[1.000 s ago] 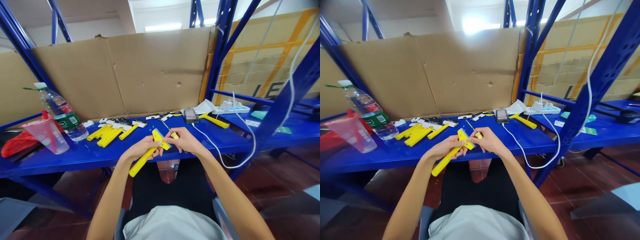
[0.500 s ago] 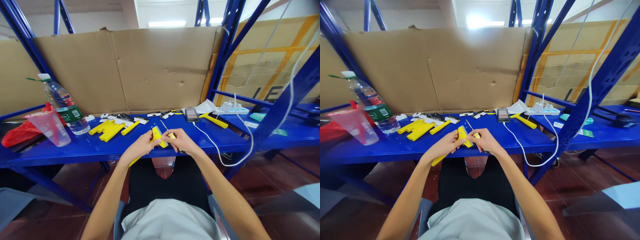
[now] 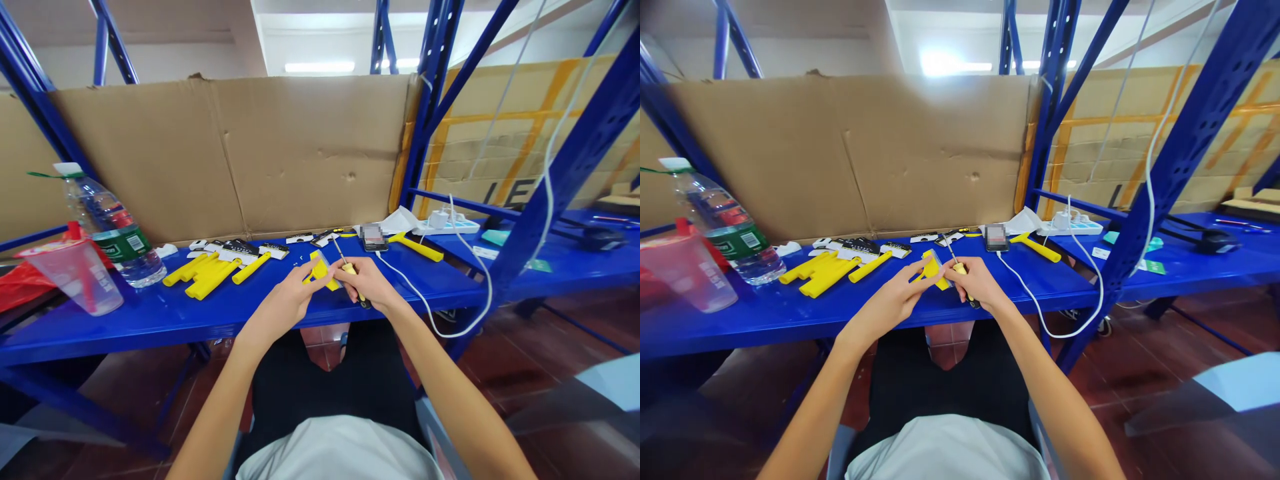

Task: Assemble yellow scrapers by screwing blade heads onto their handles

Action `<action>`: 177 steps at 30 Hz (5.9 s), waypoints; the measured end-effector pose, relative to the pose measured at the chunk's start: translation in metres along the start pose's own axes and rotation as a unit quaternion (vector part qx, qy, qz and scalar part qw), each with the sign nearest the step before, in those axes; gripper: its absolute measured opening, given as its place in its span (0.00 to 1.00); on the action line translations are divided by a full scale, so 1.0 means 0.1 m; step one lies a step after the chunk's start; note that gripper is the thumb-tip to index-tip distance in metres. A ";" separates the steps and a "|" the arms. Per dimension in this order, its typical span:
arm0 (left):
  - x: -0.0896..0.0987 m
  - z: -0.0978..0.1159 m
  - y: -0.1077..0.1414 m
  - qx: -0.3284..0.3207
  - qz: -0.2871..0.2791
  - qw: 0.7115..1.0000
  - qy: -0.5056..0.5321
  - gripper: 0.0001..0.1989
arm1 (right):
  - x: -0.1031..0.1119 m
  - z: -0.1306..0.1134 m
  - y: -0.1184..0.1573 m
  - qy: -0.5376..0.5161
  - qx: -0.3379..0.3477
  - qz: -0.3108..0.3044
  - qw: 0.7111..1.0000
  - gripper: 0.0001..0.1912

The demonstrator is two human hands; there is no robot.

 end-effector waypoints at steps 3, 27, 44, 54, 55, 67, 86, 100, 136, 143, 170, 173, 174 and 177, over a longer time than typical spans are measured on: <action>-0.04 -0.03 0.00 0.004 0.026 0.999 0.028 0.31 | 0.03 0.01 -0.02 -0.006 -0.003 0.005 1.000 0.24; 0.48 -0.39 0.06 0.175 0.249 0.637 0.709 0.18 | 0.25 -0.16 0.02 -0.073 0.083 0.078 0.991 0.23; 0.11 -0.21 -0.05 0.241 0.176 0.574 0.763 0.23 | 0.16 -0.57 0.27 0.032 0.164 0.127 0.978 0.20; -0.20 0.05 -0.14 0.323 0.094 0.583 0.740 0.27 | 0.12 -0.58 0.27 0.080 0.175 0.107 0.975 0.20; -0.21 0.05 -0.14 0.321 0.091 0.586 0.739 0.26 | 0.12 -0.57 0.27 0.079 0.173 0.104 0.976 0.20; -0.26 0.00 -0.13 0.303 0.077 0.594 0.742 0.25 | 0.18 -0.47 0.21 0.011 0.075 0.064 0.995 0.25; -0.52 0.02 0.23 0.258 0.227 0.388 0.855 0.24 | -0.23 -0.10 -0.05 -0.026 0.034 0.006 0.999 0.30; 0.23 -0.51 0.09 0.099 0.363 0.339 0.862 0.17 | -0.38 0.39 -1.52 0.329 -0.005 -0.270 0.905 0.14; -0.20 -0.48 0.08 0.176 0.350 0.506 0.769 0.22 | -0.67 -1.00 -0.21 0.198 0.344 0.010 0.918 0.13; -0.23 -0.47 0.06 0.161 0.336 0.514 0.773 0.23 | -0.92 -1.08 -0.27 0.257 0.407 -0.095 0.871 0.05; -0.21 -0.42 0.07 0.211 0.313 0.517 0.768 0.25 | -0.85 -1.14 -1.05 0.338 0.099 -0.274 0.895 0.20; -0.21 -0.45 0.09 0.216 0.319 0.512 0.768 0.25 | -0.90 -1.15 -1.15 0.325 0.097 -0.316 0.886 0.19; -0.21 -0.46 0.10 0.218 0.320 0.511 0.767 0.25 | -0.92 -1.15 -1.18 0.320 0.094 -0.327 0.884 0.19; -0.21 -0.47 0.11 0.227 0.316 0.507 0.770 0.25 | -0.96 -1.17 -1.21 0.330 0.097 -0.350 0.871 0.18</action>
Point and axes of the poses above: each hand's wrist, its own y-axis away from the middle knuckle, its own x-axis out of the back of the hand, z = x × y, the point moved 5 cm from there along -y, towards the middle knuckle, and after that the axes turned 5 degrees about x, right-handed, at the moved point
